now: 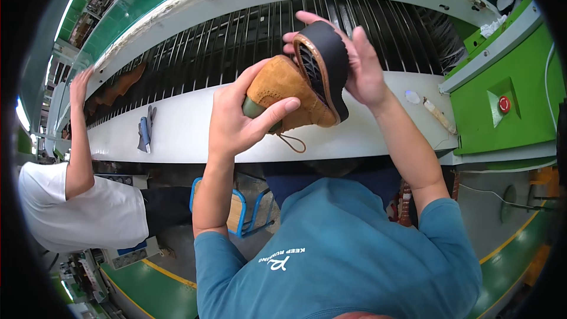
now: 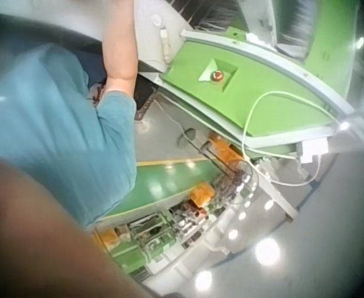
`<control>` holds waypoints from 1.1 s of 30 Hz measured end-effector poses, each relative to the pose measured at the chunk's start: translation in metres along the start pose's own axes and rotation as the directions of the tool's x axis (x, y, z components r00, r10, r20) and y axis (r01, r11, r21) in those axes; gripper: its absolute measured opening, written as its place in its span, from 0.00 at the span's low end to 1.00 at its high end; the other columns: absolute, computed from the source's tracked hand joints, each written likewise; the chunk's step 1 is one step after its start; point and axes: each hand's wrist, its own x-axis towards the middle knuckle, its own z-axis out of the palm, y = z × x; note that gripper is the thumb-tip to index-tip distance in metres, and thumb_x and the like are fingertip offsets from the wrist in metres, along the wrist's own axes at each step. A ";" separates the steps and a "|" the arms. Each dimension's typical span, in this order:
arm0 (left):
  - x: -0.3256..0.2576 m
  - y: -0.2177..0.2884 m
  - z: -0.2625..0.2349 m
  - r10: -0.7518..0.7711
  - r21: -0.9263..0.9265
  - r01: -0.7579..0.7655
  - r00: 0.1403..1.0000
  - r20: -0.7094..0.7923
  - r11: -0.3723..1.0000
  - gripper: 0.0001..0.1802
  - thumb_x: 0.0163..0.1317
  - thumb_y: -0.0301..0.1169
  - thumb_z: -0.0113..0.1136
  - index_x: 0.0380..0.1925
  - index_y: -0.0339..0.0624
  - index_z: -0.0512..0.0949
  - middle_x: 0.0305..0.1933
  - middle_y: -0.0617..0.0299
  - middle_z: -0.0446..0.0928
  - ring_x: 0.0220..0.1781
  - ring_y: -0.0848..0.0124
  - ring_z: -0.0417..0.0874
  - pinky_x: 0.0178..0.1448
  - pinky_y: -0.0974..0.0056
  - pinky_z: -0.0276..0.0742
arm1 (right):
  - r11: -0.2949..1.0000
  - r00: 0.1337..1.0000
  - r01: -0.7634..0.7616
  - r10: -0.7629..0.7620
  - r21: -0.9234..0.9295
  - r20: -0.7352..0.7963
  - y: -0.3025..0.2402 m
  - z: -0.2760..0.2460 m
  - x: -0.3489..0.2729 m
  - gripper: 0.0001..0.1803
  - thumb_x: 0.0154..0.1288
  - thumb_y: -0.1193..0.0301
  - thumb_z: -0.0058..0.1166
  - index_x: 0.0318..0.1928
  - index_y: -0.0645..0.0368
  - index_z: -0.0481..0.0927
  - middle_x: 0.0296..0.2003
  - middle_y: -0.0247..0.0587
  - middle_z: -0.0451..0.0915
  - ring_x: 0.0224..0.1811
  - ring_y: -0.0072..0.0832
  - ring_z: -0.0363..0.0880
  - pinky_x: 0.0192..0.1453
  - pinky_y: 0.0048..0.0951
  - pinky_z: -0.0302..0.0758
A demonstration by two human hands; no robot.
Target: The person assembles a pair of tan suede shoes by hand. They pick up a shoe and a separate black sole, align them, and press the sole onto the shoe's bottom. The person repeats this process for multiple shoes, inspecting the fit and pressing the edges to secure the sole before placing the finished shoe on a conveyor belt.
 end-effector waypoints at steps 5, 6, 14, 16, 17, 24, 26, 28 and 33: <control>0.014 0.011 -0.006 -0.096 0.096 0.083 0.986 0.138 0.992 0.36 0.73 0.52 0.79 0.62 0.28 0.84 0.43 0.45 0.95 0.45 0.54 1.00 0.52 0.57 0.92 | 0.989 1.000 -0.021 0.024 0.148 -0.016 0.005 0.016 0.009 0.59 0.86 0.25 0.30 0.91 0.65 0.54 0.75 0.59 0.79 0.76 0.43 0.83 0.84 0.46 0.78; 0.019 0.013 -0.009 -0.118 0.118 0.100 0.981 0.157 0.988 0.35 0.74 0.52 0.79 0.61 0.28 0.85 0.42 0.45 0.95 0.45 0.54 0.99 0.51 0.57 0.92 | 0.991 1.000 -0.019 0.022 0.130 -0.019 0.004 0.015 0.011 0.58 0.86 0.25 0.30 0.90 0.65 0.54 0.74 0.58 0.80 0.76 0.43 0.83 0.83 0.45 0.79; 0.034 0.008 -0.007 -0.082 0.192 0.042 0.976 0.200 0.980 0.29 0.79 0.49 0.75 0.58 0.29 0.85 0.39 0.49 0.94 0.42 0.62 0.97 0.49 0.60 0.89 | 0.958 0.981 0.066 -0.012 0.278 -0.191 0.013 0.002 0.022 0.34 0.90 0.40 0.49 0.68 0.60 0.82 0.54 0.44 0.90 0.58 0.32 0.90 0.69 0.35 0.85; 0.036 0.005 -0.008 -0.081 0.190 0.043 0.978 0.194 0.981 0.28 0.79 0.48 0.74 0.58 0.29 0.85 0.38 0.50 0.93 0.41 0.66 0.96 0.48 0.61 0.88 | 0.900 0.951 0.011 0.125 0.435 -0.282 0.006 0.003 0.017 0.30 0.92 0.45 0.46 0.66 0.59 0.83 0.53 0.44 0.90 0.56 0.31 0.90 0.68 0.35 0.85; 0.038 0.007 -0.008 -0.070 0.190 0.029 0.974 0.213 0.981 0.30 0.78 0.49 0.75 0.58 0.28 0.85 0.38 0.48 0.93 0.41 0.62 0.97 0.47 0.59 0.89 | 0.895 0.948 0.018 0.127 0.446 -0.292 0.006 0.003 0.017 0.29 0.92 0.46 0.46 0.66 0.59 0.83 0.53 0.43 0.90 0.56 0.30 0.90 0.68 0.34 0.84; 0.038 0.019 -0.005 -0.033 0.199 -0.020 0.965 0.260 0.980 0.35 0.73 0.51 0.80 0.56 0.24 0.82 0.31 0.45 0.90 0.32 0.53 0.96 0.38 0.57 0.89 | 0.999 0.988 0.049 -0.052 -0.022 -0.147 0.003 0.007 0.007 0.39 0.91 0.43 0.39 0.78 0.65 0.73 0.63 0.55 0.88 0.65 0.38 0.90 0.74 0.42 0.85; 0.039 0.017 -0.003 0.009 0.210 -0.066 0.965 0.261 0.975 0.35 0.73 0.52 0.80 0.54 0.25 0.82 0.26 0.46 0.88 0.27 0.53 0.94 0.34 0.57 0.87 | 0.998 0.988 0.056 -0.055 0.007 -0.146 0.001 0.007 0.004 0.41 0.90 0.41 0.40 0.79 0.66 0.72 0.64 0.57 0.87 0.67 0.39 0.89 0.75 0.43 0.85; 0.040 0.027 -0.006 -0.072 0.277 -0.020 0.945 0.320 0.961 0.33 0.74 0.48 0.79 0.58 0.25 0.82 0.32 0.47 0.91 0.34 0.56 0.97 0.39 0.59 0.89 | 0.998 0.989 0.061 -0.058 0.019 -0.140 0.001 0.006 0.003 0.43 0.89 0.41 0.40 0.81 0.68 0.70 0.64 0.57 0.87 0.69 0.42 0.88 0.77 0.44 0.84; 0.045 0.029 -0.006 -0.106 0.331 -0.014 0.933 0.344 0.944 0.33 0.74 0.45 0.80 0.62 0.25 0.81 0.35 0.46 0.92 0.37 0.56 0.98 0.43 0.59 0.90 | 0.977 0.972 0.056 -0.005 0.208 -0.236 0.001 0.000 0.000 0.43 0.87 0.46 0.41 0.83 0.70 0.66 0.61 0.57 0.88 0.68 0.45 0.88 0.77 0.46 0.84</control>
